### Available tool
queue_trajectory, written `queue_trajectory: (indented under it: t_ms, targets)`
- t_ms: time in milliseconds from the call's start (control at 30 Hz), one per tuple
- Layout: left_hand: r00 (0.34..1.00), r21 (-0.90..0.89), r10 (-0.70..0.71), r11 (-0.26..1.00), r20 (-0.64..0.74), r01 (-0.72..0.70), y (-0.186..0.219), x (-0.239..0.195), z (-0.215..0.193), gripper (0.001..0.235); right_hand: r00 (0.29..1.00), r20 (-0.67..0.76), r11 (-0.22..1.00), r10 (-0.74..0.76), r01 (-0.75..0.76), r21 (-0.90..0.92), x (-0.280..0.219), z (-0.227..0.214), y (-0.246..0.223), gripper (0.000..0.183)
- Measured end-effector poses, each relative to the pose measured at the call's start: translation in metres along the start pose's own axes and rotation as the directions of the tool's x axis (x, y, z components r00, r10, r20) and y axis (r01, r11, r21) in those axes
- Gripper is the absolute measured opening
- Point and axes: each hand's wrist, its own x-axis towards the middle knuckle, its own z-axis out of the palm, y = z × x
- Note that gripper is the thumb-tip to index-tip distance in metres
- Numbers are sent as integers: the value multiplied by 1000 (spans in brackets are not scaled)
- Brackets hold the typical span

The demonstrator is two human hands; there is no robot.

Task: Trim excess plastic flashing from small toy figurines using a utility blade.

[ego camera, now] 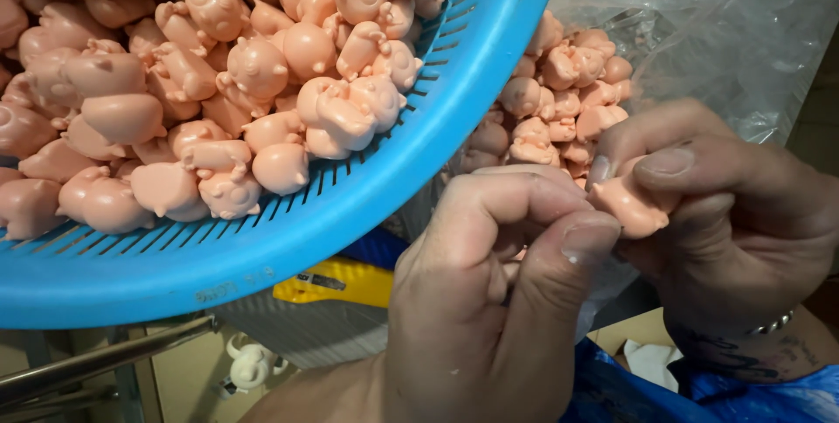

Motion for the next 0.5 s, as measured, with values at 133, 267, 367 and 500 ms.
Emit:
queue_trajectory:
  t_ms: [133,267,367,500]
  targets:
    - [999,44,37,998,16,-38,0,1,-1,12,1000,7,1000,-11,11,-24,-1,0,-1,22]
    - [999,61,42,997,24,-43,1,2,-1,14,1000,5,999,-18,19,-45,-1,-1,-1,22]
    - [999,70,45,996,21,-47,2,1,-1,13,1000,6,998,-20,20,-57,-1,0,-2,22]
    - [999,85,27,996,18,-28,3,0,-1,14,999,0,996,-33,33,-81,-2,0,-1,25]
